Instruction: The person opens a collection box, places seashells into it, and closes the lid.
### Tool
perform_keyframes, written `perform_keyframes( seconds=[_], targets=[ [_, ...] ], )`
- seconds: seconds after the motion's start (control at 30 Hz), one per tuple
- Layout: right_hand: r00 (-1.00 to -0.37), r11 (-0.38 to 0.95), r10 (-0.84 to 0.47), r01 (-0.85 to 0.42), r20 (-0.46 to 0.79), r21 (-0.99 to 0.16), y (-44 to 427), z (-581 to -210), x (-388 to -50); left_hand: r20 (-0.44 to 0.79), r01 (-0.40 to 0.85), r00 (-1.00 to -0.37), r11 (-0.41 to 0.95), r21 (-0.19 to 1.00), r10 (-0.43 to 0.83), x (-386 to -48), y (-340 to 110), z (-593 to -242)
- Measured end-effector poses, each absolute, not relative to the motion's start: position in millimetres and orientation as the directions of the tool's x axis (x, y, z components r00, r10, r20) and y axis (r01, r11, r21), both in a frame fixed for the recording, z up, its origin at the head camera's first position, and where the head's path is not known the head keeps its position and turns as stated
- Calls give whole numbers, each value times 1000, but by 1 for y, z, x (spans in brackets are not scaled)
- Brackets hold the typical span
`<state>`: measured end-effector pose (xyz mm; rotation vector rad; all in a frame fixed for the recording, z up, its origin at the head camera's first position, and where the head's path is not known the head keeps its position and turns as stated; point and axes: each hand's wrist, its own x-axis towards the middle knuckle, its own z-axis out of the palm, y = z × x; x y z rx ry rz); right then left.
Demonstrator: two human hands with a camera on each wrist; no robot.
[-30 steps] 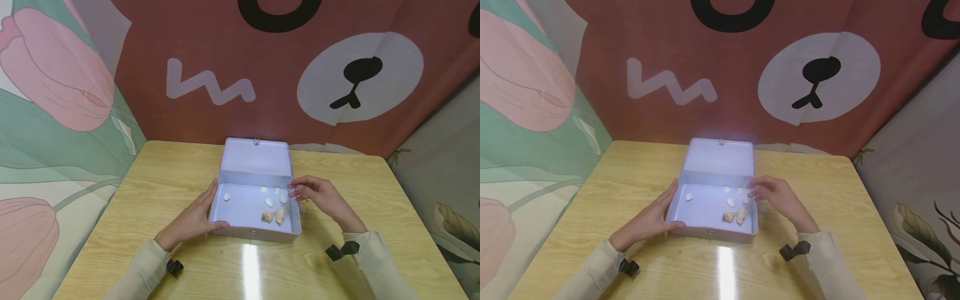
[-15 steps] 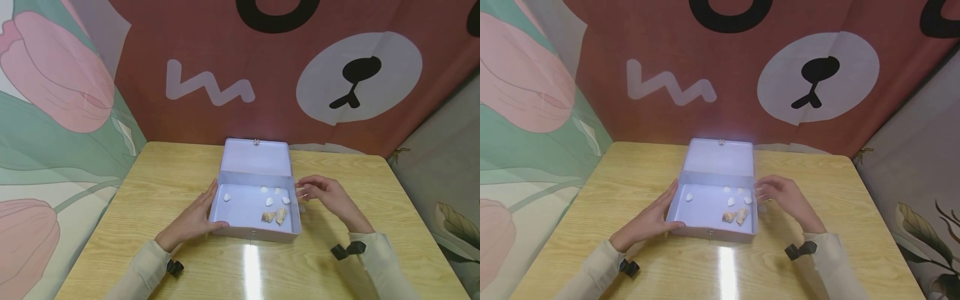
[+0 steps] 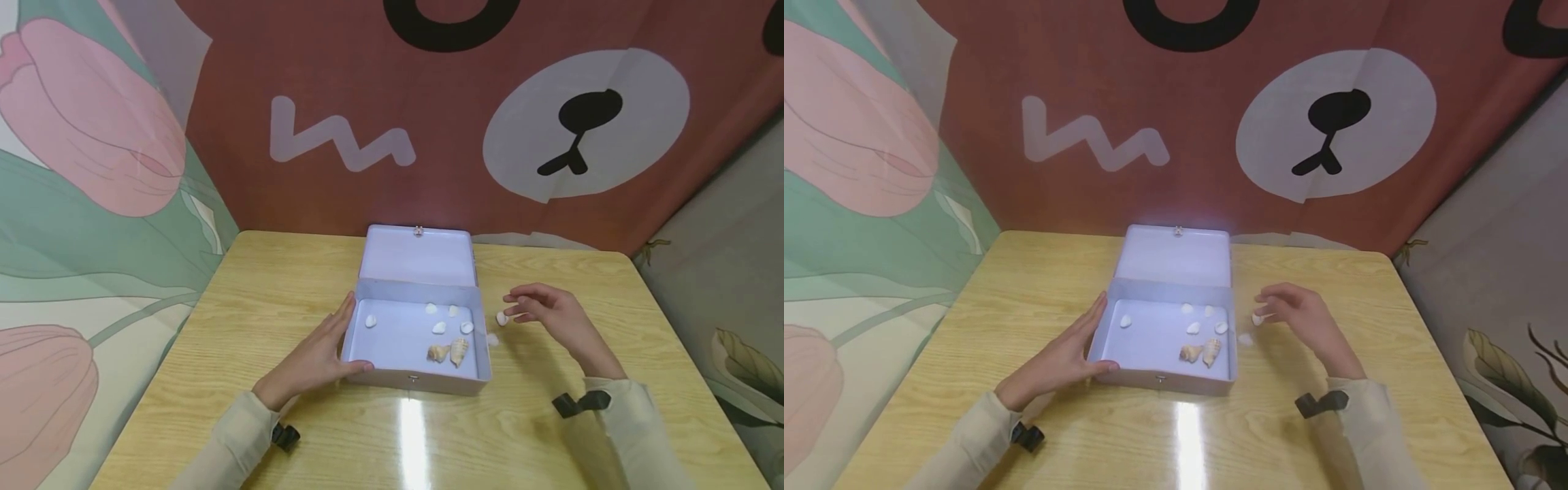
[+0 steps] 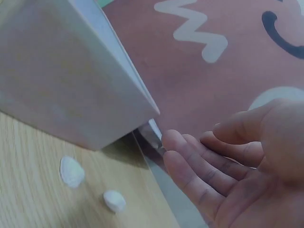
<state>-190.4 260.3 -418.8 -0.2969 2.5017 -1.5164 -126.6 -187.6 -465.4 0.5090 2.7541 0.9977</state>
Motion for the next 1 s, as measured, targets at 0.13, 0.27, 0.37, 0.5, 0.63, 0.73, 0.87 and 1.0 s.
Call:
perform_keyframes(
  seconds=[0.13,0.27,0.37,0.5,0.63,0.73,0.87,1.0],
  targets=[
    [-966,459,-246,-42,-82,-887,265,-425,-192,-45,252,-930,720,646,366,-127,-188,-465],
    [-971,471,-218,-15,-100,-882,271,-435,-197,-53,247,-930,723,645,365,-127,-188,-464],
    [-973,464,-202,7,-113,-886,275,-446,-201,-59,243,-930,726,643,364,-126,-188,-463],
    [-973,450,-184,39,-136,-892,279,-460,-204,-65,237,-931,729,642,360,-126,-188,-465],
    [-974,454,-172,57,-150,-889,283,-469,-205,-68,234,-931,728,644,359,-126,-187,-465],
    [-973,455,-168,63,-155,-889,286,-475,-208,-72,228,-932,728,647,356,-126,-187,-463],
    [-976,493,-152,62,-156,-868,287,-483,-213,-70,230,-931,728,646,357,-127,-187,-463],
    [-978,558,-152,35,-144,-829,287,-492,-218,-67,233,-931,727,646,358,-127,-187,-465]
  ],
)
